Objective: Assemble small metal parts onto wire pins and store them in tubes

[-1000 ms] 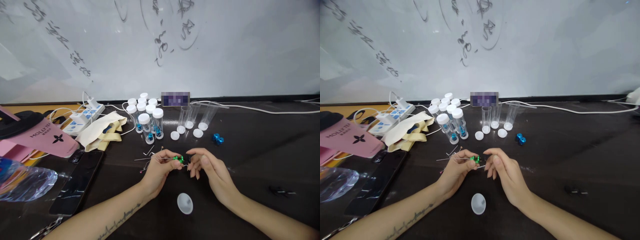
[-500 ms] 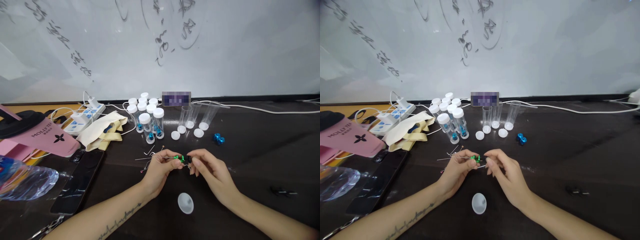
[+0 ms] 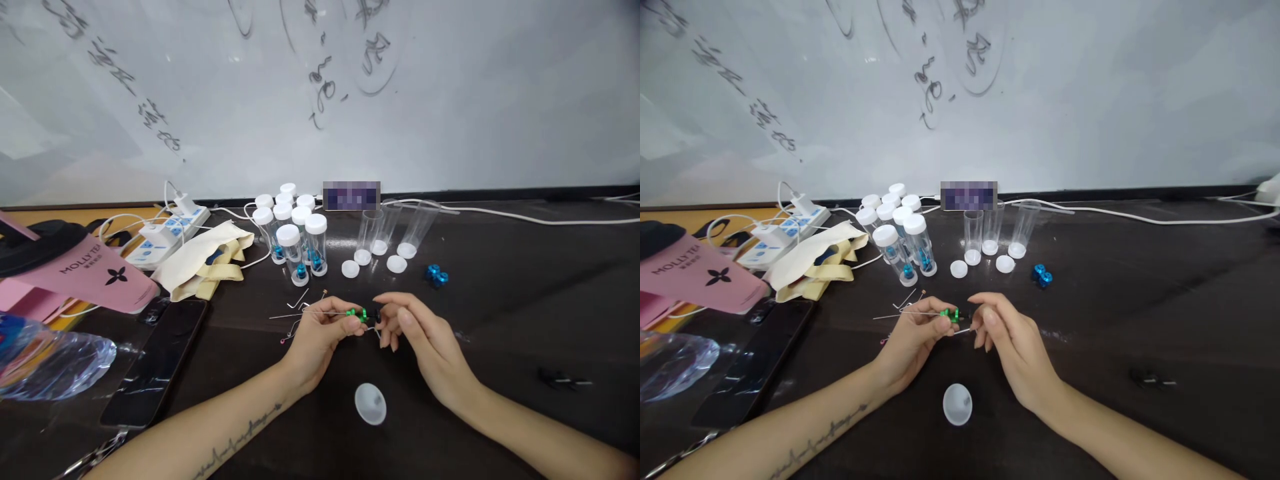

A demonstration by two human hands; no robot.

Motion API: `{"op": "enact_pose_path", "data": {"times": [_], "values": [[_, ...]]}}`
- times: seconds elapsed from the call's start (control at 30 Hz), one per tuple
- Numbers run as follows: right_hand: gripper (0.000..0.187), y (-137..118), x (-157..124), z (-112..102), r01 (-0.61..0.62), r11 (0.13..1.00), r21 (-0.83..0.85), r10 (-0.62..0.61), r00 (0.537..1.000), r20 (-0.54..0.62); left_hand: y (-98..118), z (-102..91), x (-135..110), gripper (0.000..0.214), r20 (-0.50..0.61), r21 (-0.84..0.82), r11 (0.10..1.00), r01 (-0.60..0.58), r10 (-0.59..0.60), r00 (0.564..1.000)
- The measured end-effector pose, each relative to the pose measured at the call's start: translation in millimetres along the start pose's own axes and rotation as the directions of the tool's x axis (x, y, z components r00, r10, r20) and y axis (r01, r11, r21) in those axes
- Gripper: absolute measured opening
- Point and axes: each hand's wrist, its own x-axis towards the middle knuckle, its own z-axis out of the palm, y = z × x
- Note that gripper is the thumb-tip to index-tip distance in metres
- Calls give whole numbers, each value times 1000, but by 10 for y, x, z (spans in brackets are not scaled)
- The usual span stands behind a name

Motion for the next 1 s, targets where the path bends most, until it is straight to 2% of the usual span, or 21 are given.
{"op": "enact_pose_path", "data": {"times": [0.33, 1.0], "values": [[30, -7, -8, -6, -22, 1000, -13, 23, 999, 23, -11, -12, 1, 18, 13, -9, 1000, 0, 1, 1000], [34, 14, 13, -1, -27, 997, 69, 27, 1000, -1, -31, -18, 1, 15, 27, -16, 1000, -14, 15, 1000]]}}
